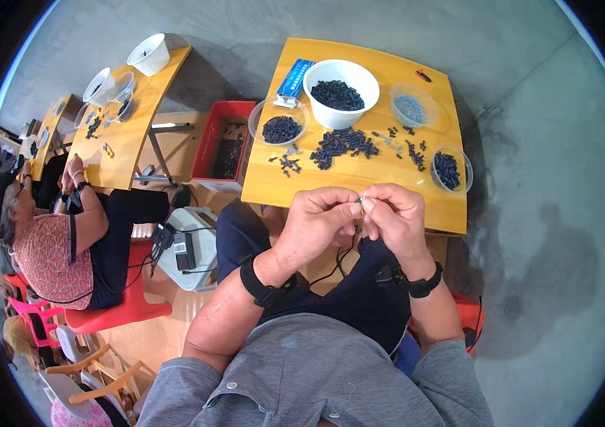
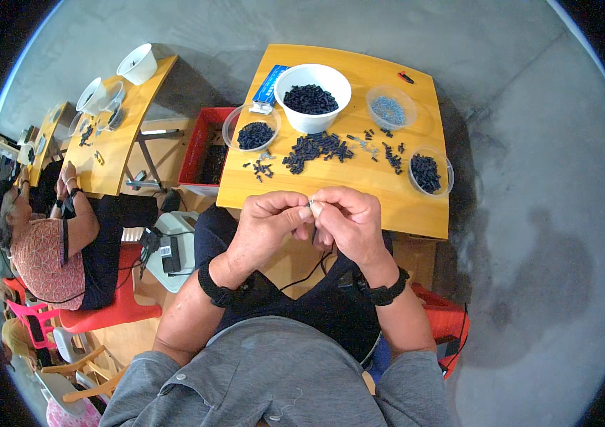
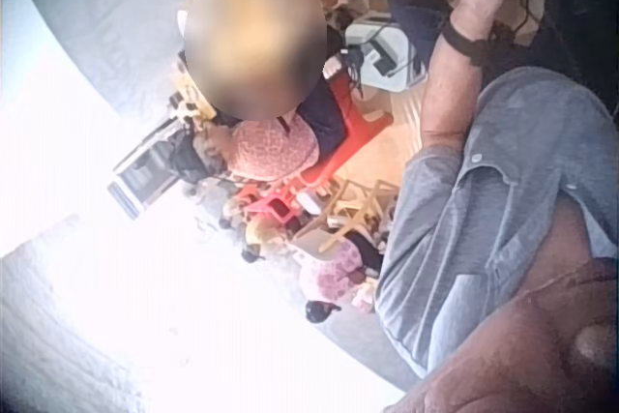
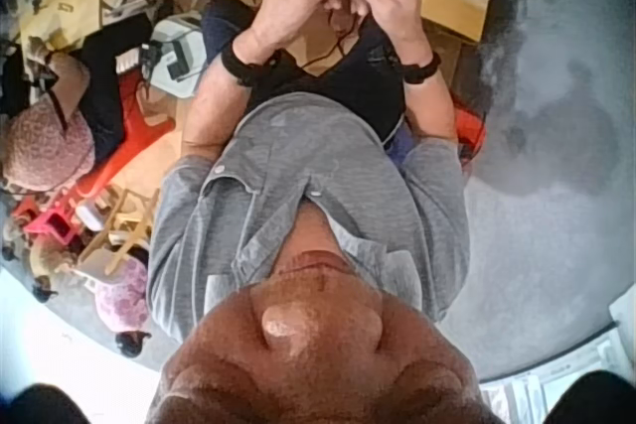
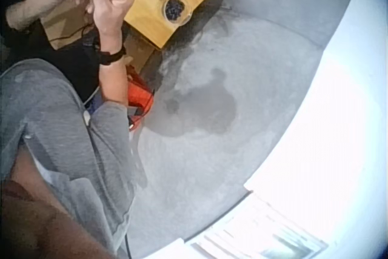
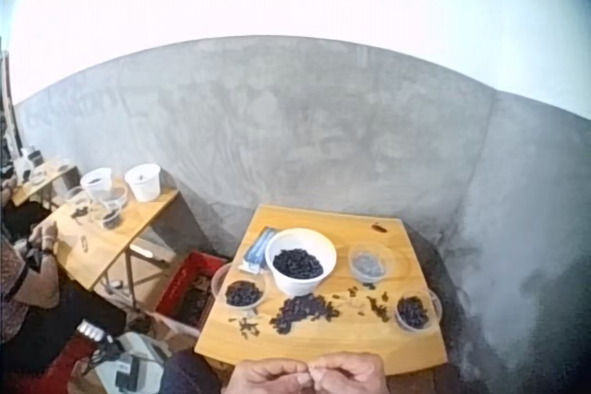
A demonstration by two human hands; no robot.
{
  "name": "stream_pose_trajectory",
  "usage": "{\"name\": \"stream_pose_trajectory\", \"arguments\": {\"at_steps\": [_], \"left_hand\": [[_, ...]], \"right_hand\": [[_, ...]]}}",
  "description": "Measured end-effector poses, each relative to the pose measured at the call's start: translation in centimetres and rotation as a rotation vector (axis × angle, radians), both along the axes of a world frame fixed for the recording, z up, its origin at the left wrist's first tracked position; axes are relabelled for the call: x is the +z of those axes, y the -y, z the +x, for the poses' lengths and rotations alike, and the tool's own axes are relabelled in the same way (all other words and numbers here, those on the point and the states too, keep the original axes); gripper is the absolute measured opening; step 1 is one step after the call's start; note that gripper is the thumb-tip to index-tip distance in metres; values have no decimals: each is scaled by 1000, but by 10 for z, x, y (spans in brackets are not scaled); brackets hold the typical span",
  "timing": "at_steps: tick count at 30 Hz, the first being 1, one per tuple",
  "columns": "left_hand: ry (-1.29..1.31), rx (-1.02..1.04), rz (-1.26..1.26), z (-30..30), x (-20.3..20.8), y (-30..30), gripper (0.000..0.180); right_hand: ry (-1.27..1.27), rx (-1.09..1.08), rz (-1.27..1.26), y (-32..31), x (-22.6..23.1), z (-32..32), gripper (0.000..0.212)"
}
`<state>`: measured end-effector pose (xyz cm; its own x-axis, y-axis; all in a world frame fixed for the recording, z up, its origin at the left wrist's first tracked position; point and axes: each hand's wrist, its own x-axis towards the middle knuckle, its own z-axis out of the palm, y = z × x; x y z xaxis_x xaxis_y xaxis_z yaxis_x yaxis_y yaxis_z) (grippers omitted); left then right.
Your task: The person picks up a small black component and a silver pin from the table, fits the pin into the component, and places the assembled piece into a plastic bowl, repeating the process.
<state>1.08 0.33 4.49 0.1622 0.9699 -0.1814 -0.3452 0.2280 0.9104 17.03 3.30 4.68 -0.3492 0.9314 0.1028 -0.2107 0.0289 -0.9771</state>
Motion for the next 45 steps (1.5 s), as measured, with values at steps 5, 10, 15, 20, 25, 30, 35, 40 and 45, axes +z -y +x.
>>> {"name": "stream_pose_trajectory", "arguments": {"at_steps": [5,10,15,20,25,30,35,40,45], "left_hand": [[-149,22,-11,0,4,-5,11],[-263,-3,1,-1,7,-7,9],[-157,149,68,-6,-3,-7,10],[-107,194,87,-1,-5,-8,9],[-140,191,55,1,-8,-6,10],[-76,255,101,5,-15,-3,10],[-43,261,127,4,-18,-3,9],[-70,273,126,5,-22,-2,8],[-39,275,98,1,-25,2,10]], "right_hand": [[38,55,-44,-4,10,-1,6],[-89,76,-295,-9,6,1,7],[-229,165,-481,-14,2,3,10],[-276,224,-606,-15,-2,2,11],[-252,241,-598,-12,-1,-4,11],[-301,287,-638,-15,-5,-4,10],[-346,340,-664,-17,-9,-3,12],[-344,303,-663,-15,-14,-4,12],[-329,164,-613,-10,-13,-8,12]]}}
